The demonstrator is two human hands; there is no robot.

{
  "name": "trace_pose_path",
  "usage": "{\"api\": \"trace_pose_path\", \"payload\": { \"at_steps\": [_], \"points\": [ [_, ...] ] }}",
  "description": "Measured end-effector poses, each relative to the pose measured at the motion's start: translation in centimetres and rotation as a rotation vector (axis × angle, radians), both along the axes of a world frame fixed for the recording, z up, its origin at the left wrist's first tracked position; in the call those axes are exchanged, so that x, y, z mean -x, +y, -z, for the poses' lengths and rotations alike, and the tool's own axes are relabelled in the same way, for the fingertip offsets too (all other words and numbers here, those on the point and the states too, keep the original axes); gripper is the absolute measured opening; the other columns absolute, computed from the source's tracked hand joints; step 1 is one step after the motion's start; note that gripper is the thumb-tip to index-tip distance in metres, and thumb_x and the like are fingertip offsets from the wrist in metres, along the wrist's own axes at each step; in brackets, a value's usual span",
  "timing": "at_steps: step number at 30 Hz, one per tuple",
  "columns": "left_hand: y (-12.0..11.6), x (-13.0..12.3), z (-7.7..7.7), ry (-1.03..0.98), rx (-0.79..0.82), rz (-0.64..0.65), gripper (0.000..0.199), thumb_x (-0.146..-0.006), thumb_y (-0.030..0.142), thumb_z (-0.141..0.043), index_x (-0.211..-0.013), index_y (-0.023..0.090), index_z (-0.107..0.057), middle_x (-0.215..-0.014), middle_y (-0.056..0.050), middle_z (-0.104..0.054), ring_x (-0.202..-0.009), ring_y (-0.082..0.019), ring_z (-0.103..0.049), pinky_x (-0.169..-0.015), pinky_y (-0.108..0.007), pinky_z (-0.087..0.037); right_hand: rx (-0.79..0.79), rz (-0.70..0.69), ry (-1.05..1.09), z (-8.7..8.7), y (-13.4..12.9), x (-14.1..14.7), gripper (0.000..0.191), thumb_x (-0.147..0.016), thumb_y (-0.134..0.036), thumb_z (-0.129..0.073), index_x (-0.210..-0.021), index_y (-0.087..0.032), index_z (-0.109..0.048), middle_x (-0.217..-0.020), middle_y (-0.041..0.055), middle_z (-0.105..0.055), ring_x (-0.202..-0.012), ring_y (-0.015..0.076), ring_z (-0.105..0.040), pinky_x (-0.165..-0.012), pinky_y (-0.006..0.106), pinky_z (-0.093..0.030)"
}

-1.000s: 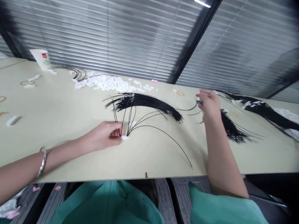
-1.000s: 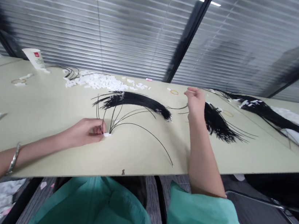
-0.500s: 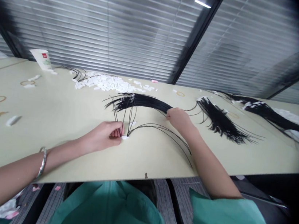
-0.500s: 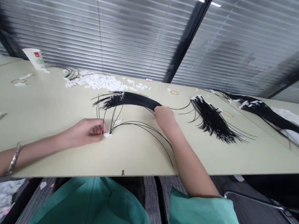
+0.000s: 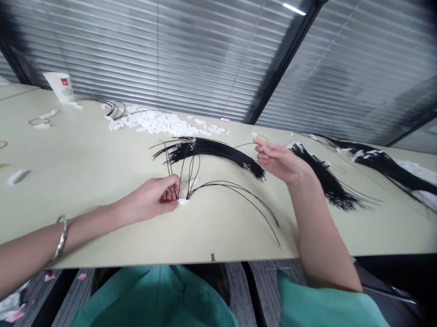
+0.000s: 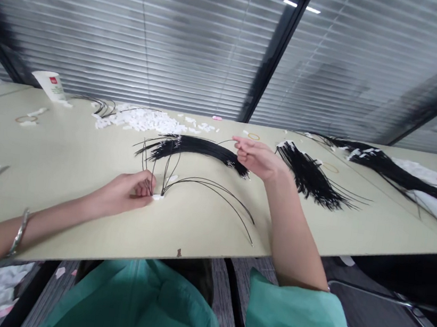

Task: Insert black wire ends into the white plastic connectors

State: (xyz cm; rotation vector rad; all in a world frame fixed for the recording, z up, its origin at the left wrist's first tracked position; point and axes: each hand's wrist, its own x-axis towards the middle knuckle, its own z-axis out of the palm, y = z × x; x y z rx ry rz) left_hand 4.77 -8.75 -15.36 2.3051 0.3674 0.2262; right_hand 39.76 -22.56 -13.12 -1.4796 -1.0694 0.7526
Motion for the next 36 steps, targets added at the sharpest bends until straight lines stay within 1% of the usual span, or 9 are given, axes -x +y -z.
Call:
{"api": "trace_pose_path", "payload": {
  "at_steps": [6, 10, 13, 17, 20, 23, 26, 31, 36],
  "points": [
    [0.0, 0.0, 0.1, -0.014, -0.007, 0.004, 0.019, -0.076, 0.023, -0.051, -0.093, 0.016, -0.047, -0.081, -0.001, -0.056, -0.069, -0.007, -0.051, -0.061, -0.018, -0.043, -0.431, 0.199, 0.131, -0.9, -1.3, -2.3, 0.028, -0.097, -0.035, -0.041, -0.120, -0.024, -0.052, -0.107, 0.0025, -0.050, -0.077, 0.0086, -0.045, -0.071, 0.020, -0.043],
    [0.0, 0.0, 0.1, -0.009, 0.002, 0.003, 0.019, -0.076, 0.023, -0.051, -0.093, 0.016, -0.047, -0.081, -0.001, -0.056, -0.069, -0.007, -0.051, -0.061, -0.018, -0.043, -0.827, 0.228, 0.048, -1.9, -3.7, -3.8, 0.026, -0.099, -0.035, -0.046, -0.125, -0.038, -0.046, -0.121, -0.0083, -0.044, -0.088, 0.0092, -0.044, -0.080, 0.021, -0.039],
    [0.0, -0.1, 0.3, -0.004, 0.017, 0.003, 0.019, -0.076, 0.023, -0.051, -0.094, 0.017, -0.047, -0.083, -0.001, -0.056, -0.070, -0.008, -0.051, -0.062, -0.019, -0.043, -0.941, 0.315, -0.050, -2.8, -4.6, -2.9, 0.024, -0.101, -0.037, -0.042, -0.123, -0.036, -0.049, -0.124, -0.0104, -0.041, -0.094, 0.0102, -0.044, -0.078, 0.021, -0.040],
    [0.1, -0.1, 0.5, -0.022, 0.019, -0.008, 0.019, -0.077, 0.023, -0.051, -0.094, 0.018, -0.045, -0.082, 0.000, -0.056, -0.069, -0.007, -0.051, -0.062, -0.019, -0.043, -0.849, 0.343, -0.048, -3.7, -3.0, 2.1, 0.027, -0.093, -0.047, -0.055, -0.118, -0.041, -0.048, -0.130, -0.0128, -0.032, -0.095, 0.0090, -0.045, -0.073, 0.020, -0.042],
    [0.0, -0.1, 0.5, -0.037, 0.027, -0.013, 0.020, -0.077, 0.023, -0.051, -0.094, 0.018, -0.045, -0.081, 0.000, -0.056, -0.068, -0.007, -0.051, -0.060, -0.018, -0.043, -0.793, 0.128, -0.044, -3.9, -1.0, 8.1, 0.028, -0.088, -0.039, -0.062, -0.113, -0.034, -0.050, -0.113, -0.0033, -0.047, -0.087, 0.0089, -0.050, -0.070, 0.021, -0.044],
    [0.0, -0.1, 0.3, -0.041, 0.028, -0.017, 0.020, -0.076, 0.024, -0.051, -0.094, 0.017, -0.045, -0.079, 0.000, -0.056, -0.066, -0.007, -0.052, -0.059, -0.018, -0.043, -0.573, -0.091, -0.132, -3.3, 0.4, 14.5, 0.024, -0.088, -0.030, -0.062, -0.109, -0.021, -0.053, -0.089, 0.0031, -0.054, -0.082, 0.0115, -0.053, -0.071, 0.023, -0.047],
    [-0.1, -0.1, 0.1, -0.047, -0.012, -0.029, 0.019, -0.076, 0.024, -0.051, -0.093, 0.016, -0.045, -0.074, 0.001, -0.054, -0.063, -0.007, -0.052, -0.057, -0.017, -0.041, -0.359, -0.308, -0.202, -1.6, 1.2, 19.1, 0.015, -0.090, -0.025, -0.057, -0.099, -0.013, -0.055, -0.095, 0.0050, -0.054, -0.089, 0.0123, -0.054, -0.083, 0.025, -0.048],
    [-0.1, -0.2, 0.2, -0.073, -0.067, -0.034, 0.015, -0.076, 0.025, -0.051, -0.086, 0.016, -0.043, -0.071, 0.003, -0.053, -0.060, -0.006, -0.050, -0.054, -0.015, -0.038, -0.280, -0.380, -0.291, 1.8, 2.7, 20.4, 0.011, -0.086, -0.009, -0.053, -0.096, -0.012, -0.056, -0.094, 0.0030, -0.054, -0.086, 0.0088, -0.054, -0.083, 0.020, -0.046],
    [-0.1, -0.1, 0.4, -0.065, 0.030, -0.022, 0.015, -0.077, 0.025, -0.051, -0.086, 0.016, -0.043, -0.074, 0.002, -0.052, -0.064, -0.006, -0.052, -0.056, -0.016, -0.042, -0.185, -0.325, -0.341, 2.5, 3.3, 19.4, 0.022, -0.083, 0.000, -0.053, -0.100, -0.013, -0.056, -0.087, -0.0006, -0.056, -0.081, 0.0070, -0.054, -0.075, 0.016, -0.043]
  ]
}}
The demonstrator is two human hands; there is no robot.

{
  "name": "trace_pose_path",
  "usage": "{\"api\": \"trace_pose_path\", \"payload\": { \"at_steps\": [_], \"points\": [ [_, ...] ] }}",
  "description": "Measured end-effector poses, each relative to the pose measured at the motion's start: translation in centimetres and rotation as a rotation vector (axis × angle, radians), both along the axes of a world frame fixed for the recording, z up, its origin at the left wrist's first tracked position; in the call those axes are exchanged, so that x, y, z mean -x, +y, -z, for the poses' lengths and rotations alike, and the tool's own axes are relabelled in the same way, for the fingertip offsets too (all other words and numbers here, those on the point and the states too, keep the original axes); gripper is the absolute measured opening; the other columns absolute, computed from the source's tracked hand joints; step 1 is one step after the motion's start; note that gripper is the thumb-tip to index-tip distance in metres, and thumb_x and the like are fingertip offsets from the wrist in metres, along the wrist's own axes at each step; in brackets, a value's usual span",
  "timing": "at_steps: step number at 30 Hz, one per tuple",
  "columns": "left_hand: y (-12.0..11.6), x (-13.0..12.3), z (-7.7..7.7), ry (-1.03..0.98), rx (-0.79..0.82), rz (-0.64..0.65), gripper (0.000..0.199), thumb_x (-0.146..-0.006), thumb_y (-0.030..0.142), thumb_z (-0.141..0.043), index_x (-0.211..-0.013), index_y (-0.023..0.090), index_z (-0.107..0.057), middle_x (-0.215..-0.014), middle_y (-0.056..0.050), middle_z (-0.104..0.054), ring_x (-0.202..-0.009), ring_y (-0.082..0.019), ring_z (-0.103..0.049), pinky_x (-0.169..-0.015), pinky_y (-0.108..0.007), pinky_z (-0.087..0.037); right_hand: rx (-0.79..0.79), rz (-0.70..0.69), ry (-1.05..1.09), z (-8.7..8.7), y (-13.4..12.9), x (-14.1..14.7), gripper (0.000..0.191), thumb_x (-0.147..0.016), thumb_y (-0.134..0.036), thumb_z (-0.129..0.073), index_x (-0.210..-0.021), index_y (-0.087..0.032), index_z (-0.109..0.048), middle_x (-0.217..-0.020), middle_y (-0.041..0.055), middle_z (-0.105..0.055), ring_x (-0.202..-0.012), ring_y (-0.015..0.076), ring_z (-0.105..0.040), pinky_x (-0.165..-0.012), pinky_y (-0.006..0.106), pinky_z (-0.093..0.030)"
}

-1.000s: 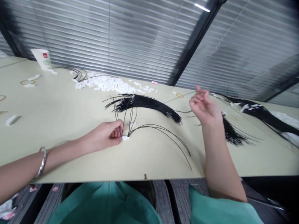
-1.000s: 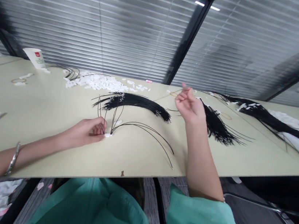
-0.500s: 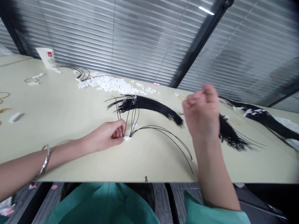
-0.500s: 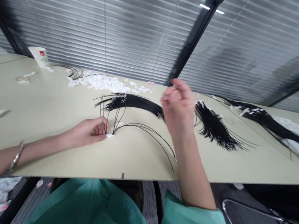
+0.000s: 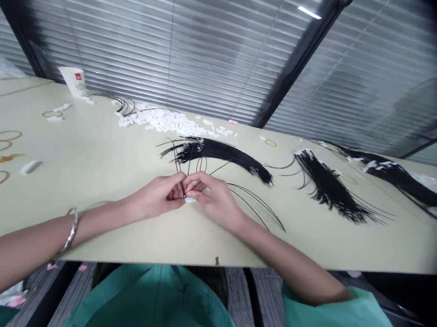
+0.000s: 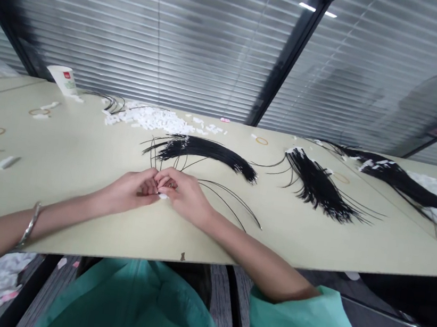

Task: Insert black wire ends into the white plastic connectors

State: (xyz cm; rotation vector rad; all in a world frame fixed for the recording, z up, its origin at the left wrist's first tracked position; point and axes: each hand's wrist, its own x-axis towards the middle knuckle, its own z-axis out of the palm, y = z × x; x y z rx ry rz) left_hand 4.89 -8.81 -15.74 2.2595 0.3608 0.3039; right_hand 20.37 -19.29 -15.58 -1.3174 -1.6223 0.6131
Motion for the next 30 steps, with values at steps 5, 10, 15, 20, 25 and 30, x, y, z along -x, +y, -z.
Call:
{"api": "trace_pose_path", "payload": {
  "at_steps": [5, 10, 15, 20, 25, 30],
  "points": [
    [0.0, 0.0, -0.2, -0.012, 0.068, -0.005, 0.017, -0.076, 0.025, -0.054, -0.087, 0.016, -0.044, -0.075, 0.002, -0.053, -0.066, -0.005, -0.052, -0.058, -0.015, -0.044, -0.021, 0.026, -0.101, 0.1, -0.2, 0.2, 0.025, -0.082, 0.004, -0.052, -0.099, -0.014, -0.056, -0.088, -0.0019, -0.056, -0.082, 0.0065, -0.054, -0.076, 0.015, -0.042],
    [0.0, -0.1, -0.3, -0.025, 0.105, -0.005, 0.018, -0.075, 0.023, -0.055, -0.088, 0.015, -0.046, -0.074, 0.002, -0.053, -0.066, -0.005, -0.052, -0.059, -0.015, -0.044, -0.074, 0.086, -0.260, 0.5, -0.3, 0.4, 0.027, -0.080, 0.008, -0.052, -0.097, -0.014, -0.054, -0.090, -0.0024, -0.055, -0.083, 0.0064, -0.052, -0.076, 0.014, -0.040],
    [0.0, -0.1, -0.1, -0.033, 0.097, -0.012, 0.019, -0.075, 0.023, -0.055, -0.088, 0.016, -0.046, -0.074, 0.002, -0.052, -0.065, -0.005, -0.052, -0.057, -0.014, -0.044, -0.151, 0.109, -0.403, 0.8, -0.4, 0.4, 0.026, -0.082, 0.005, -0.053, -0.099, -0.014, -0.053, -0.092, -0.0017, -0.055, -0.087, 0.0092, -0.050, -0.078, 0.017, -0.039],
    [0.0, -0.1, 0.0, -0.048, 0.104, 0.007, 0.017, -0.076, 0.024, -0.055, -0.087, 0.016, -0.044, -0.073, 0.002, -0.052, -0.063, -0.005, -0.052, -0.054, -0.013, -0.042, -0.214, 0.095, -0.463, 1.0, -0.3, 0.3, 0.020, -0.085, 0.002, -0.052, -0.099, -0.014, -0.052, -0.091, -0.0006, -0.054, -0.086, 0.0100, -0.049, -0.077, 0.018, -0.038],
    [0.2, -0.1, 0.1, -0.048, 0.075, 0.013, 0.018, -0.075, 0.023, -0.054, -0.087, 0.016, -0.043, -0.072, 0.002, -0.053, -0.062, -0.005, -0.052, -0.054, -0.014, -0.042, -0.217, 0.092, -0.508, 1.1, -0.2, 0.3, 0.020, -0.085, 0.001, -0.050, -0.099, -0.014, -0.051, -0.092, 0.0005, -0.054, -0.088, 0.0114, -0.048, -0.080, 0.021, -0.039],
    [0.3, -0.1, 0.3, -0.065, 0.078, 0.013, 0.017, -0.075, 0.024, -0.054, -0.084, 0.016, -0.042, -0.072, 0.002, -0.052, -0.062, -0.005, -0.051, -0.053, -0.014, -0.042, -0.220, 0.082, -0.552, 0.7, 0.0, 0.4, 0.020, -0.084, 0.001, -0.052, -0.098, -0.013, -0.049, -0.092, 0.0017, -0.054, -0.090, 0.0126, -0.047, -0.081, 0.022, -0.039]
  ]
}}
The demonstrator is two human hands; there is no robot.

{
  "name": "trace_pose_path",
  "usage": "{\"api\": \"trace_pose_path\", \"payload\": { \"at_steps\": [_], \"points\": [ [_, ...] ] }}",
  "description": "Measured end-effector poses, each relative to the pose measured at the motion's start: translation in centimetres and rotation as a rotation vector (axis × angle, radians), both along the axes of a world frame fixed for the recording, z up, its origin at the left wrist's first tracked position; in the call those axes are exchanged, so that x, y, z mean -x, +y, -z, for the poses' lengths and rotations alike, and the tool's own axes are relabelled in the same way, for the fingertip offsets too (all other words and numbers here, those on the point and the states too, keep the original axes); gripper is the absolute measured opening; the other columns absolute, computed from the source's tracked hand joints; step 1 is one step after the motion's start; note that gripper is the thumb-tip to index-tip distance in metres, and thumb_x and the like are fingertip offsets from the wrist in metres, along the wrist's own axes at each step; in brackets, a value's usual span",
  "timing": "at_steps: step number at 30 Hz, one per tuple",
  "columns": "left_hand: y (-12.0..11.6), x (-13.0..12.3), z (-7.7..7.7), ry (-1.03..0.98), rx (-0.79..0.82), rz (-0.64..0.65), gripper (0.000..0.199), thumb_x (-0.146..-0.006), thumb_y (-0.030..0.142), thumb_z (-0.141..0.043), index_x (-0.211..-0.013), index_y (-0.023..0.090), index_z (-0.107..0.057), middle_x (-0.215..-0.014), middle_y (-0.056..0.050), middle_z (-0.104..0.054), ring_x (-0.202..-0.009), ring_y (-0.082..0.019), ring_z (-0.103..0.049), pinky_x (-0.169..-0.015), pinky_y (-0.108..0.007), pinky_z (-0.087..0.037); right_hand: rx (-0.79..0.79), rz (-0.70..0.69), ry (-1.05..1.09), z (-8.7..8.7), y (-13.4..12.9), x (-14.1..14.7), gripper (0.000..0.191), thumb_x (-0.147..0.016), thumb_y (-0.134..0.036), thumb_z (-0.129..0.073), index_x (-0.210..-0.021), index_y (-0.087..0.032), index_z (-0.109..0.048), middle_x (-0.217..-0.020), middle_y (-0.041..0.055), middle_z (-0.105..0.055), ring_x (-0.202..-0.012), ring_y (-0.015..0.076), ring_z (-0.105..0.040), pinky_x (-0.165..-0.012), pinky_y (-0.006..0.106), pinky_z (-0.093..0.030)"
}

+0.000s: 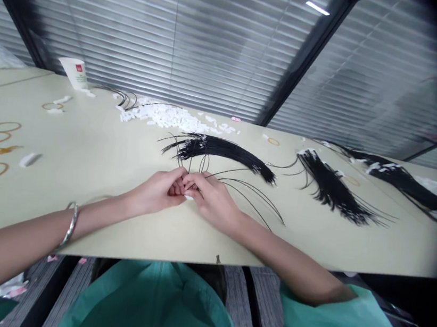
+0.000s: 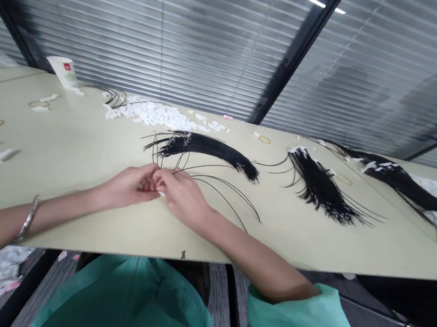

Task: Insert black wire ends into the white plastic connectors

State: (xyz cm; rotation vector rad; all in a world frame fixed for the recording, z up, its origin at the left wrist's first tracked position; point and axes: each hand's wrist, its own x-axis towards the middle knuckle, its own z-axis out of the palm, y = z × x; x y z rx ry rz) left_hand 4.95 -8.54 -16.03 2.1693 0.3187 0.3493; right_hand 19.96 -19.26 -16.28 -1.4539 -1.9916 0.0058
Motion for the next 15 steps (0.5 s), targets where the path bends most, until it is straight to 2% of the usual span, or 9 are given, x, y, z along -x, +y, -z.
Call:
{"api": "trace_pose_path", "payload": {
  "at_steps": [8, 15],
  "points": [
    [0.15, -0.12, 0.25, 0.008, -0.024, -0.018, 0.019, -0.074, 0.025, -0.055, -0.085, 0.016, -0.043, -0.072, 0.002, -0.052, -0.061, -0.005, -0.052, -0.053, -0.014, -0.043, 0.134, 0.070, -0.039, -0.45, 0.10, 0.30, 0.024, -0.083, 0.000, -0.050, -0.102, -0.013, -0.045, -0.093, 0.0027, -0.052, -0.093, 0.0135, -0.047, -0.080, 0.021, -0.040],
    [-0.05, -0.15, -0.16, 0.011, -0.022, -0.025, 0.018, -0.073, 0.023, -0.055, -0.084, 0.016, -0.043, -0.071, 0.003, -0.051, -0.060, -0.005, -0.050, -0.052, -0.013, -0.042, 0.156, 0.075, -0.065, -0.77, -0.11, 0.38, 0.024, -0.081, 0.000, -0.047, -0.101, -0.013, -0.044, -0.092, 0.0036, -0.052, -0.095, 0.0147, -0.046, -0.081, 0.022, -0.039]
  ]
}}
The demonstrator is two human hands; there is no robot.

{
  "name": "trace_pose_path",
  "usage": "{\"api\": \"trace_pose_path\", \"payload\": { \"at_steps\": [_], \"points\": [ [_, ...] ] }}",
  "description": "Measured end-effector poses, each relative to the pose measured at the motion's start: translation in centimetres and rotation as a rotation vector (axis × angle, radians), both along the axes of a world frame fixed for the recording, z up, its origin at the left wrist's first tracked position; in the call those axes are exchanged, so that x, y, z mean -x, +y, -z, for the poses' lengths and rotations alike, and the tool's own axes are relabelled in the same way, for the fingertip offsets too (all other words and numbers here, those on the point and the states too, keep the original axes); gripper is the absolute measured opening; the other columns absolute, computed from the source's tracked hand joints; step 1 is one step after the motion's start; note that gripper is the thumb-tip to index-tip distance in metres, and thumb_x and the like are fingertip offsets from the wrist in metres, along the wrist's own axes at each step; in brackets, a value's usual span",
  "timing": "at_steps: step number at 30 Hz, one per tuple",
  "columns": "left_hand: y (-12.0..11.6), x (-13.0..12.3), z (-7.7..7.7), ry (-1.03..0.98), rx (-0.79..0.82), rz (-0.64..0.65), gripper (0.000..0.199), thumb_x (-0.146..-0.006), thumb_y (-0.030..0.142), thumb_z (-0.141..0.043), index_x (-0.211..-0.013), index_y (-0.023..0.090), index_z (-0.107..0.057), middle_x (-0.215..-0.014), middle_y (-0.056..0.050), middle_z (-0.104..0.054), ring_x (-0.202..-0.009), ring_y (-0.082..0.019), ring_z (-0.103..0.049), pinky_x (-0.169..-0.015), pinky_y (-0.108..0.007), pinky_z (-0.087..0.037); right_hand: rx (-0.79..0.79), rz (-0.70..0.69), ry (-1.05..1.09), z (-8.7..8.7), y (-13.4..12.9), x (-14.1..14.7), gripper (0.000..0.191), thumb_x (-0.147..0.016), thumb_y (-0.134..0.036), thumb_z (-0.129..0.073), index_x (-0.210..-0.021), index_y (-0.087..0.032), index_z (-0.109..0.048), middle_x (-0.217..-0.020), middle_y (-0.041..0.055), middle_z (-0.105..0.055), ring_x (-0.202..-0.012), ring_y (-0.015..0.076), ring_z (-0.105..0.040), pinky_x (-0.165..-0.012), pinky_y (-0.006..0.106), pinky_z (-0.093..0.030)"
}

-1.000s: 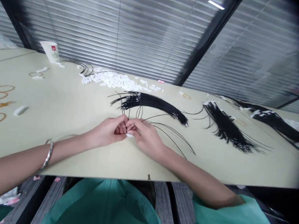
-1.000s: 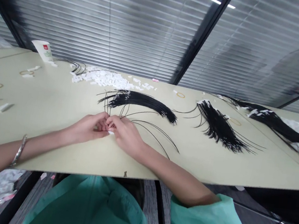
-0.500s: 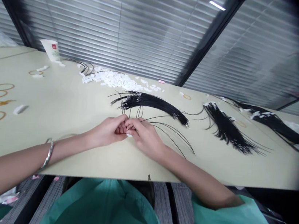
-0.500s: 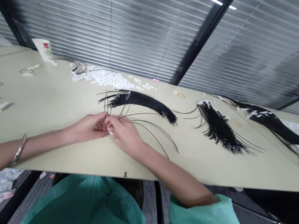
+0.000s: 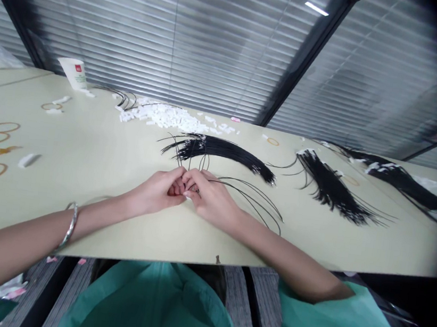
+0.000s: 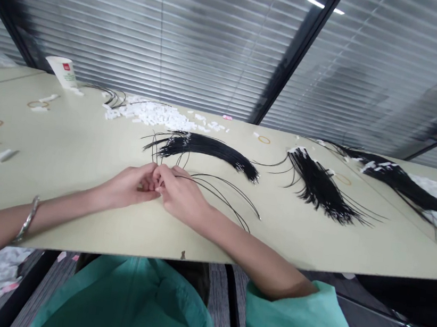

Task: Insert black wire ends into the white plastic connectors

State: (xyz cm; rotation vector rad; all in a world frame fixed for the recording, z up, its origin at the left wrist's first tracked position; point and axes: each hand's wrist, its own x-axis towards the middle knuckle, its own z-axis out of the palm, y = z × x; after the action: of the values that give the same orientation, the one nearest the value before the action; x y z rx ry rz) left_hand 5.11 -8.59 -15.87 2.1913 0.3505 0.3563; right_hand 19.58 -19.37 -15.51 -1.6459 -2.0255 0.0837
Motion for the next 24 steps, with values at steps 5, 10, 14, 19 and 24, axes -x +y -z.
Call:
{"api": "trace_pose_path", "payload": {
  "at_steps": [5, 10, 14, 19, 24],
  "points": [
    [-0.09, -0.03, -0.15, 0.015, -0.001, -0.007, 0.018, -0.073, 0.022, -0.055, -0.084, 0.016, -0.043, -0.073, 0.002, -0.052, -0.061, -0.005, -0.051, -0.054, -0.014, -0.042, -0.016, 0.013, -0.023, -0.21, -0.12, -0.06, 0.021, -0.082, 0.000, -0.047, -0.099, -0.013, -0.043, -0.090, 0.0036, -0.052, -0.095, 0.0151, -0.046, -0.082, 0.024, -0.038],
    [-0.17, -0.02, -0.13, 0.026, 0.013, -0.005, 0.018, -0.072, 0.020, -0.054, -0.085, 0.016, -0.043, -0.073, 0.002, -0.052, -0.064, -0.006, -0.053, -0.056, -0.015, -0.045, -0.032, 0.048, -0.021, -0.61, -0.16, -0.16, 0.024, -0.080, 0.002, -0.047, -0.098, -0.013, -0.042, -0.090, 0.0026, -0.053, -0.091, 0.0137, -0.047, -0.081, 0.023, -0.038],
    [-0.13, 0.02, -0.07, 0.025, 0.007, -0.003, 0.018, -0.072, 0.020, -0.054, -0.086, 0.016, -0.043, -0.074, 0.002, -0.053, -0.065, -0.006, -0.054, -0.056, -0.015, -0.045, -0.022, 0.052, -0.025, -0.60, -0.11, -0.11, 0.024, -0.081, 0.001, -0.051, -0.098, -0.013, -0.042, -0.089, 0.0019, -0.053, -0.090, 0.0136, -0.047, -0.078, 0.022, -0.038],
    [-0.03, -0.02, -0.06, 0.030, 0.001, 0.001, 0.018, -0.072, 0.021, -0.054, -0.086, 0.016, -0.042, -0.075, 0.002, -0.054, -0.066, -0.007, -0.054, -0.057, -0.016, -0.046, -0.014, 0.053, -0.010, -0.45, -0.04, -0.10, 0.023, -0.082, -0.002, -0.054, -0.097, -0.013, -0.042, -0.090, 0.0018, -0.053, -0.088, 0.0130, -0.049, -0.076, 0.022, -0.038],
    [-0.05, -0.05, -0.05, 0.025, -0.007, 0.002, 0.018, -0.072, 0.021, -0.054, -0.085, 0.016, -0.043, -0.074, 0.002, -0.053, -0.065, -0.006, -0.054, -0.056, -0.015, -0.045, 0.007, 0.047, -0.009, -0.45, 0.03, -0.14, 0.023, -0.082, -0.003, -0.055, -0.097, -0.014, -0.041, -0.087, 0.0015, -0.053, -0.089, 0.0131, -0.049, -0.075, 0.021, -0.038]
  ]
}}
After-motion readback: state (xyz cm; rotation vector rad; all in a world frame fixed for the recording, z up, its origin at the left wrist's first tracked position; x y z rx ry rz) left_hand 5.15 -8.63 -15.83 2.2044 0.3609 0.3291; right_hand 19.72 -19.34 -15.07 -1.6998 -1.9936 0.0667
